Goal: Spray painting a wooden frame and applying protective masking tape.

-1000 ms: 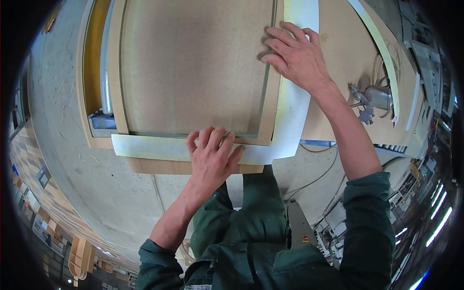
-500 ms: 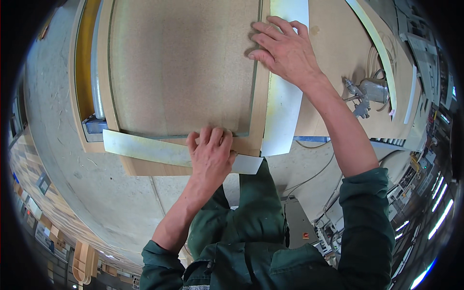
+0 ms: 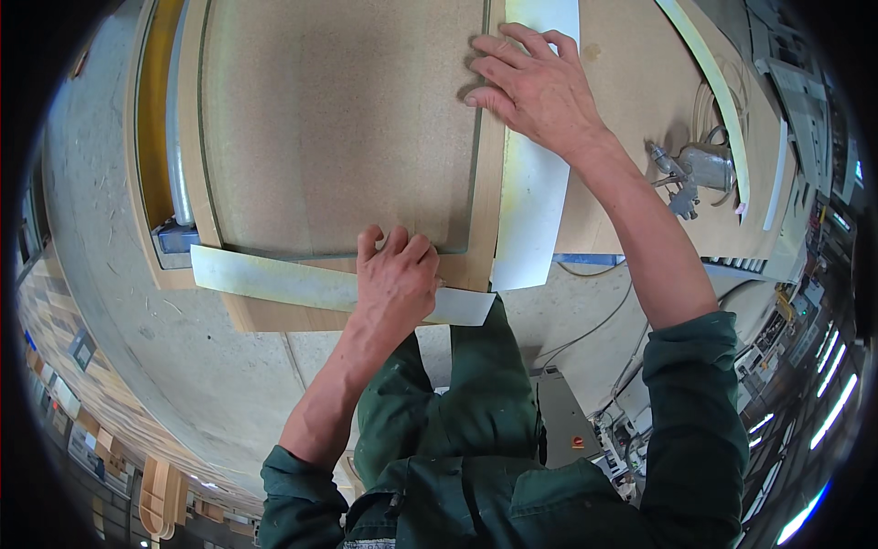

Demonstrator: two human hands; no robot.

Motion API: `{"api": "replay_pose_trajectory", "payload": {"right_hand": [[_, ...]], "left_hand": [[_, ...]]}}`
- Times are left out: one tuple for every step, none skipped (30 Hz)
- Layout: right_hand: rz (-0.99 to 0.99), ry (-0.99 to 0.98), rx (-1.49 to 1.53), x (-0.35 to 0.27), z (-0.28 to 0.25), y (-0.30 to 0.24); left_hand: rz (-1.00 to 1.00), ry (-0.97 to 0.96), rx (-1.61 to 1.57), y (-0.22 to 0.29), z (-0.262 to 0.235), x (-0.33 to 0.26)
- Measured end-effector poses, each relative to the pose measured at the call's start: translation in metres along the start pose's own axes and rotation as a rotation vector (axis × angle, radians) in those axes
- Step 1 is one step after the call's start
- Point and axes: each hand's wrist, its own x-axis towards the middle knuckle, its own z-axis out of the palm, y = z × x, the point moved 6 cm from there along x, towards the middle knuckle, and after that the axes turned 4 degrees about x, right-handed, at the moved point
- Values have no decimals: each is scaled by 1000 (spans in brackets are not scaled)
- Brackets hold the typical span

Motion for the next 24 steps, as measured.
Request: {"api": "replay_pose_trajectory", "payload": {"right_hand": [[-1,8,11,2,0,0],[-10,11,10,2,0,-1],[0,-11,18,4,-3,0],[8,-33,24,4,-3,1],[-11,-23,13,4,-4,0],[35,21,72,2,-10,5],[78,66,134,1,-13,8],[109,43,162,0,-9,8],[130,60,184,0,-5,4],[150,72,191,0,1,3],[179,74,208,4,4,0],[216,65,207,5,1,1],[239,86,221,12,2,-4],[267,97,227,15,1,-5],[241,114,212,21,3,-12],[306,97,207,22,4,-13],[370,82,204,25,6,-11],[360,88,187,27,6,-14],[401,110,197,28,7,-14],[443,131,208,30,8,-9],[432,136,204,35,8,-8],[474,202,124,38,4,-3],[515,268,45,41,0,2],[550,273,17,47,1,9]], "left_hand": [[-4,4,1,1,0,0],[-17,5,38,3,1,-2],[-32,17,78,4,-1,-3],[-41,35,81,6,-1,-2],[-44,91,107,10,-5,-3],[-42,159,129,14,-10,-1],[-66,87,131,15,-8,-2],[-96,110,101,14,-8,-7],[-123,144,74,11,-8,-11],[-145,133,77,11,-2,-13],[-161,123,90,10,-2,-15],[-165,116,83,12,0,-14],[-169,164,89,10,-5,-18],[-142,132,84,12,-2,-19],[-122,88,90,12,0,-22],[-123,118,88,12,-1,-21],[-117,125,65,12,-1,-20],[-107,123,39,14,0,-20],[-104,142,34,15,0,-19],[-106,146,25,16,1,-18],[-113,145,20,16,1,-18],[-118,156,20,16,1,-19],[-126,160,25,15,1,-20],[-136,159,30,15,1,-21]]}}
